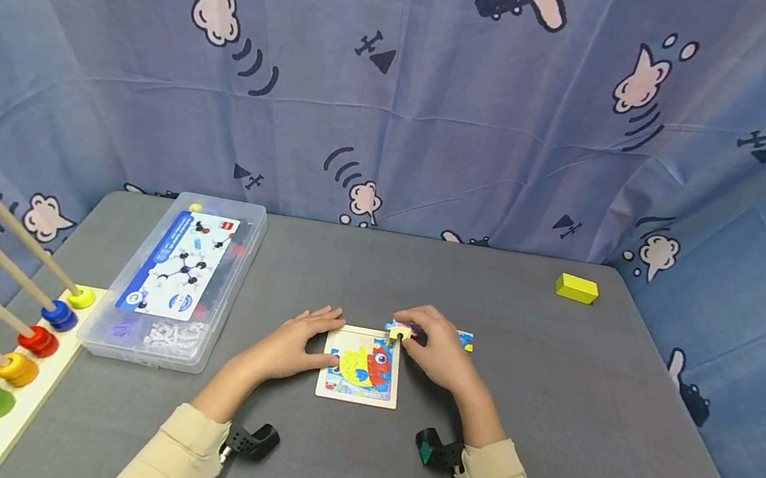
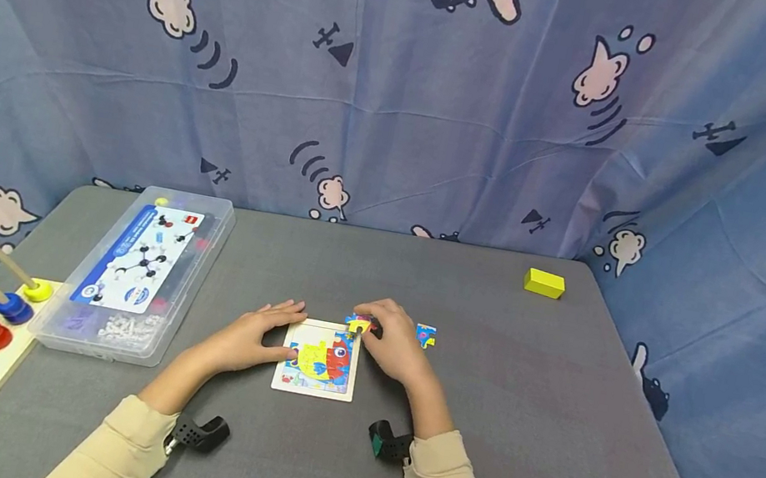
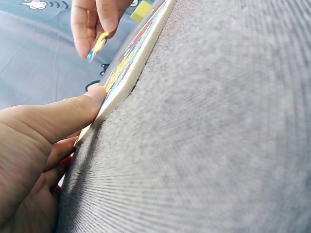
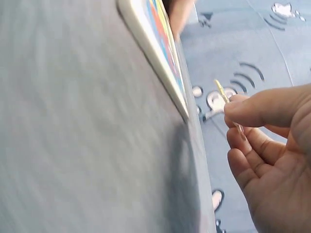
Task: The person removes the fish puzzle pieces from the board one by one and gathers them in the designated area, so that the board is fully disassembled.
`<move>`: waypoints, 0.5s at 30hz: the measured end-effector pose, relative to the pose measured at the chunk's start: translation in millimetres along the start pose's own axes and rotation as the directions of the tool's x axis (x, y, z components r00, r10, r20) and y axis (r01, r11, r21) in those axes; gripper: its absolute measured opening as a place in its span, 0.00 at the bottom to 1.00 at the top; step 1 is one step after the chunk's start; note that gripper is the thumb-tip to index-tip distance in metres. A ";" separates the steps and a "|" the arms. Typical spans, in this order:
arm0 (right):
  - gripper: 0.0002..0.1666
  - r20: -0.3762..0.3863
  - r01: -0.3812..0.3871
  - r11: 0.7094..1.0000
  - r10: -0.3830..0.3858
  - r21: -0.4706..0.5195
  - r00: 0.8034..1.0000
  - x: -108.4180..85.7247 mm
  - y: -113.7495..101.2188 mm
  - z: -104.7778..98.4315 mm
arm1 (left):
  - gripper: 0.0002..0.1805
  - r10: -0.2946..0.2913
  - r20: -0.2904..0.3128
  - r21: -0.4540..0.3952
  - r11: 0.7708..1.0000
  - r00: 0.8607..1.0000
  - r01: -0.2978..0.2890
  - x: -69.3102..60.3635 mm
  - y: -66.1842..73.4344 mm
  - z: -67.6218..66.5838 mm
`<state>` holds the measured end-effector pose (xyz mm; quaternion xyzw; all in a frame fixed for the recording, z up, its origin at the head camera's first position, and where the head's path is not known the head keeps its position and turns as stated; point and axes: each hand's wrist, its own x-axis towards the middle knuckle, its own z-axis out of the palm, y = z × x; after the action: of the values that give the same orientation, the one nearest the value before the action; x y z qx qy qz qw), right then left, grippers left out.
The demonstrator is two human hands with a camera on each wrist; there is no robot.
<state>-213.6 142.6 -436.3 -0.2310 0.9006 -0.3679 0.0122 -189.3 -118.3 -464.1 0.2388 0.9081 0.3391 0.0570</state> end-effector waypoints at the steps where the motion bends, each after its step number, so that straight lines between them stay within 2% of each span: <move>1: 0.20 -0.007 0.000 1.000 0.000 0.000 1.000 -0.5 2.8 -2.7 | 0.34 0.000 0.000 -0.001 1.000 1.000 0.000 -0.2 0.1 -0.1; 7: 0.20 -0.043 -0.009 1.000 0.008 -0.008 0.999 -4.5 18.7 -19.0 | 0.34 0.006 -0.007 0.004 1.000 1.000 -0.006 -0.2 0.5 -0.1; 15: 0.20 -0.028 -0.049 0.998 0.050 0.032 0.998 -14.1 40.7 -40.9 | 0.34 0.000 -0.007 -0.001 1.000 1.000 0.000 -0.5 -0.8 0.4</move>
<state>-225.4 200.8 -435.7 -0.2030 0.9004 -0.3847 0.0118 -189.1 -118.9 -464.9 0.2378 0.9082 0.3401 0.0541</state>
